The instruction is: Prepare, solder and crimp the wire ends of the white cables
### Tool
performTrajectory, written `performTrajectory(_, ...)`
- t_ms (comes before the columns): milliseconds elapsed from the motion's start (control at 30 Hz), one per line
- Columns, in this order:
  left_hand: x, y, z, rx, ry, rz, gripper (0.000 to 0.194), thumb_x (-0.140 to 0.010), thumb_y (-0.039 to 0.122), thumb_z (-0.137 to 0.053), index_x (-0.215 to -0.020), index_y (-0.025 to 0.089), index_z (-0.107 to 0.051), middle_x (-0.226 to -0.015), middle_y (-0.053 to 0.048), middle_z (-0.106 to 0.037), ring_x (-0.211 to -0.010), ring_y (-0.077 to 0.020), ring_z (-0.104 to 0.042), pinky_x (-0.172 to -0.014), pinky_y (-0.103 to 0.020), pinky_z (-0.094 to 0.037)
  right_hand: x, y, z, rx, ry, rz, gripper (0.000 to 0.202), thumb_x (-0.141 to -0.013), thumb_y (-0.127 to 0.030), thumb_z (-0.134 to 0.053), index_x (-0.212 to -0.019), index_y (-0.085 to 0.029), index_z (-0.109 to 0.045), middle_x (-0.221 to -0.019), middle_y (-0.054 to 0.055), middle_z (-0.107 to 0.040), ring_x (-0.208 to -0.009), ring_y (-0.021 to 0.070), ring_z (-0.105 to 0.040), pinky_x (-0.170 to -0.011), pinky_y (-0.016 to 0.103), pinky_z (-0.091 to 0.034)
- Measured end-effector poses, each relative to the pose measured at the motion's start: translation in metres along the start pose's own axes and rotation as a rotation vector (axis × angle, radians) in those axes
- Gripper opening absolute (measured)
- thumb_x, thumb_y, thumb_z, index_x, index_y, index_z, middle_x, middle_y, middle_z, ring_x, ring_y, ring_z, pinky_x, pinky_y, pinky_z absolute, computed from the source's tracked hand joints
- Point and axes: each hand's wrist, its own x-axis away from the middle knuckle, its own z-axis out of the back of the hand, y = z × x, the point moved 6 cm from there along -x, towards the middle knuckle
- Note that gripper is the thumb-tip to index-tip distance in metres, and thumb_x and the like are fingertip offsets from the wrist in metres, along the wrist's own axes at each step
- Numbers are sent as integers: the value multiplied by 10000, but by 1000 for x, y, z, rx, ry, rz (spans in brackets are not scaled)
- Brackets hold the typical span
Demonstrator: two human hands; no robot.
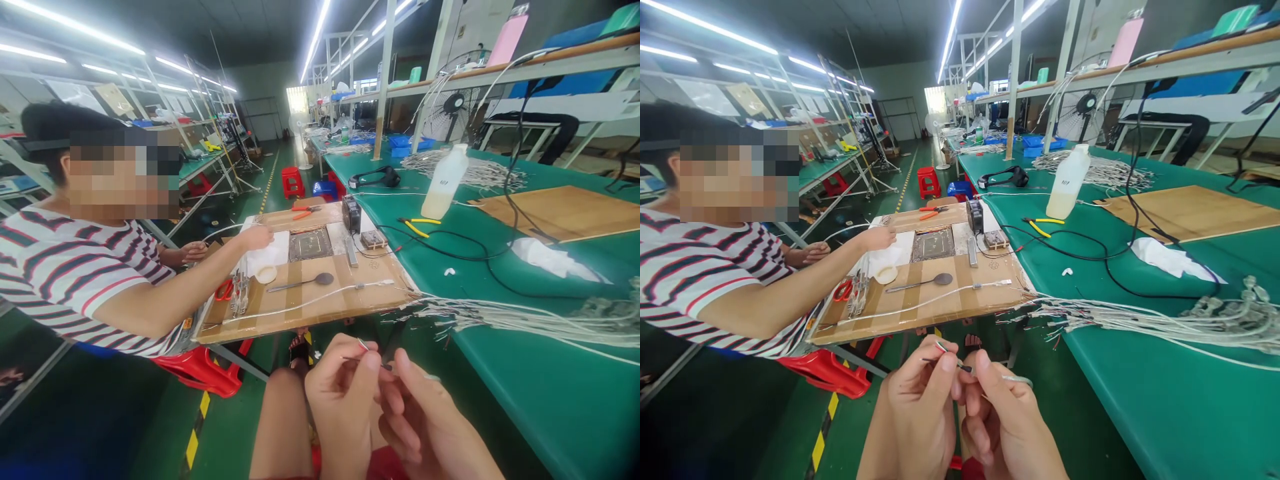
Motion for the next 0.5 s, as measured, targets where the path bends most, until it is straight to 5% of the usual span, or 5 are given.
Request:
performTrajectory(233, -2, 12, -7, 100, -31, 31, 223, -866, 350, -819, -804, 147, -749, -809, -28, -666, -533, -35, -570, -502, -121, -512, 8, 11, -4, -22, -136, -86, 711, -690, -790, -704, -756, -170, -360, -382, -81, -267, -337, 9, -303, -412, 132, -239)
performTrajectory(367, 0, 9, -12, 265, -83, 140, 170, -866, 313, -826, -809, 179, -738, -793, 12, -616, -533, 0, -529, -516, -93, -493, 12, 13, -2, -56, -86, -114, 728, -674, -760, -748, -766, -163, -341, -409, -81, -311, -365, -11, -318, -442, 109, -246)
performTrajectory(500, 5, 14, -15, 328, 12, 229, 252, -791, 343, -892, -775, 157, -723, -830, 11, -606, -537, 9, -532, -516, -90, -458, 12, 16, -4, -74, -187, -102, 739, -709, -732, -736, -718, -151, -278, -387, -71, -298, -361, 3, -334, -423, 112, -270)
